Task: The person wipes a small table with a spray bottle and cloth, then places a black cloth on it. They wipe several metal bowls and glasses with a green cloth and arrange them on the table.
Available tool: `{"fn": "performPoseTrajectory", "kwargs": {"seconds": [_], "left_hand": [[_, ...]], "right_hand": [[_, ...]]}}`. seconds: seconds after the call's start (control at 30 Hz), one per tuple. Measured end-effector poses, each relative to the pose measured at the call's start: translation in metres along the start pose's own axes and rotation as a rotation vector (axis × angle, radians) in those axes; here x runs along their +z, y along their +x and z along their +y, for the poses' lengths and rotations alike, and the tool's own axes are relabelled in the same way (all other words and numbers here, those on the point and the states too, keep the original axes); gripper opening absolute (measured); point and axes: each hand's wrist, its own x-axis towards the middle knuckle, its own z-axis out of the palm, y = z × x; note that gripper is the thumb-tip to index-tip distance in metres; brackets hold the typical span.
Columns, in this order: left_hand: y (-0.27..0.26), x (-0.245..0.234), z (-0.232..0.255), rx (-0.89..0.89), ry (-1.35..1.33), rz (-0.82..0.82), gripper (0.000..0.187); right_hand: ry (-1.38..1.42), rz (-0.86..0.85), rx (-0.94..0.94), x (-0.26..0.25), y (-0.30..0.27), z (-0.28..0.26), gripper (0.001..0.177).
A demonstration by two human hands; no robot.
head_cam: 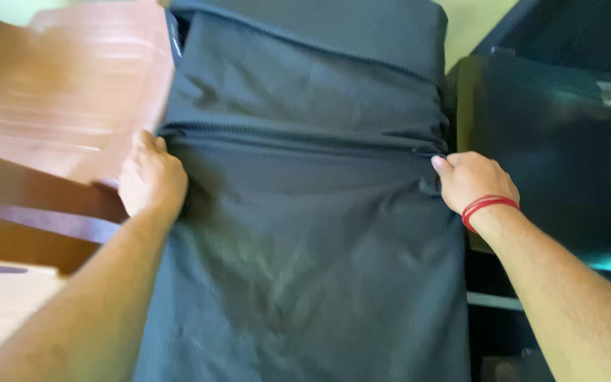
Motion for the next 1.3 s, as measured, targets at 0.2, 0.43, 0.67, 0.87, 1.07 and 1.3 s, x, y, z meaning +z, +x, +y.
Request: {"fn": "performPoseTrajectory", "kwargs": {"seconds": [0.2, 0.43, 0.67, 0.87, 1.07, 1.3], "left_hand": [[0.024, 0.006, 0.012, 0.023, 0.009, 0.005, 0.029], [0.023, 0.007, 0.021, 0.005, 0.016, 0.003, 0.028], [0.023, 0.001, 0.021, -0.024, -0.095, 0.037, 0.047], [0.07, 0.006, 0.05, 0.315, -0.141, 0.062, 0.031], [0.135, 0.047, 0.118, 0.809, 0.111, -0.281, 0.059], [0.176, 0.083, 0.159, 0.758, 0.195, -0.228, 0.068]], "right_hand": [[0.108, 0.021, -0.033, 0.016, 0.056, 0.001, 0.047], [0.215, 0.133, -0.013, 0.056, 0.073, 0.004, 0.053], [0.279, 0.073, 0.371, 0.036, 0.033, -0.041, 0.051], [0.259, 0.549, -0.186, 0.019, 0.042, -0.034, 0.039], [0.036, 0.213, -0.3, -0.014, 0.088, -0.09, 0.044], [-0.257, -0.07, -0.181, -0.049, 0.156, -0.128, 0.075]]}}
